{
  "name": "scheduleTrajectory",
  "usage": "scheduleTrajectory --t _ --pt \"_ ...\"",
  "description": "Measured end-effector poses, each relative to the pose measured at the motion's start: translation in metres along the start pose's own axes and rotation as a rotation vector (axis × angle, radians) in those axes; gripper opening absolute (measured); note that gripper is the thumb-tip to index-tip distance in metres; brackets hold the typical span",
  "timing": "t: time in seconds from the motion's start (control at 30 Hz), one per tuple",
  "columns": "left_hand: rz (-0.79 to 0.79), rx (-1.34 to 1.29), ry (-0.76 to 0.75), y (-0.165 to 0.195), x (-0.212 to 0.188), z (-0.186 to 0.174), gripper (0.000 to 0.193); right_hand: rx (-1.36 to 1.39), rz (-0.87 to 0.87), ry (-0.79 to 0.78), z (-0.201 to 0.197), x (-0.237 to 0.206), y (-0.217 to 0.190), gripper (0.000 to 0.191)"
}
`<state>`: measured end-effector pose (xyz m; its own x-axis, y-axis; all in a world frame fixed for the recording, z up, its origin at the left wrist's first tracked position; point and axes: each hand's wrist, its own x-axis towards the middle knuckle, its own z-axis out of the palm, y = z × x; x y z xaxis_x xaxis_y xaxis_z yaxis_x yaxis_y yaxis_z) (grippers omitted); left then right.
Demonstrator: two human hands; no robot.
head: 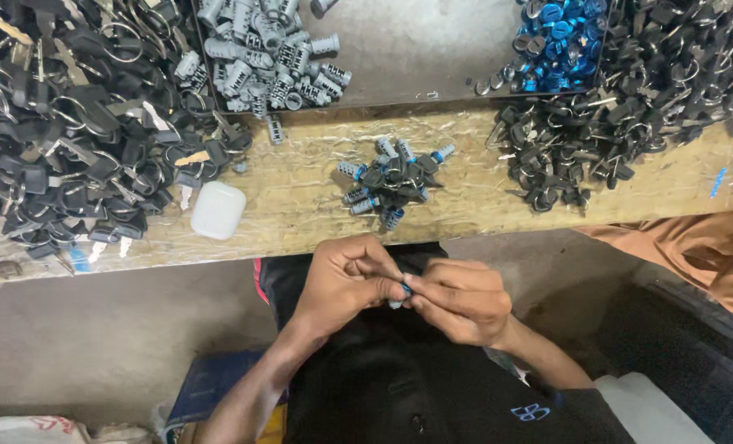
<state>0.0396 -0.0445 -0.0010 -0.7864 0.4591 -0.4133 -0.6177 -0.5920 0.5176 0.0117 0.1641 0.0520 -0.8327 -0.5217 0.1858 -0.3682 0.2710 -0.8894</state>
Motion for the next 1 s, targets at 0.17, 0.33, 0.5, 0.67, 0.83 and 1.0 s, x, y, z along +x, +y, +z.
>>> scheduleTrajectory --t 0.17,0.33,0.5,0.67,0.83,1.0 --pt "-0.154 0.086 -0.015 0.0 0.0 -0.005 0.022 -0.173 -0.068 0.028 0.018 -0.021 0.007 0.041" --pt "0.061 -0.182 0.165 -0.016 0.001 0.029 0.02 -0.412 -0.494 0.132 0.017 -0.004 0.026 0.037" --pt "0.451 0.496 0.46 -0.017 0.001 0.019 0.015 -0.55 -0.547 -0.256 -0.03 0.041 0.023 0.047" --pt "0.409 0.684 0.585 0.015 0.002 0.0 0.016 -0.937 -0.464 -0.341 -0.044 0.074 0.027 0.049" --pt "0.477 0.732 0.594 0.026 0.021 0.003 0.017 -0.726 -0.255 -0.199 -0.029 0.072 0.03 0.032" --pt "0.47 0.621 0.493 0.016 0.032 -0.002 0.019 -0.407 0.123 0.091 -0.017 0.059 0.017 0.021"
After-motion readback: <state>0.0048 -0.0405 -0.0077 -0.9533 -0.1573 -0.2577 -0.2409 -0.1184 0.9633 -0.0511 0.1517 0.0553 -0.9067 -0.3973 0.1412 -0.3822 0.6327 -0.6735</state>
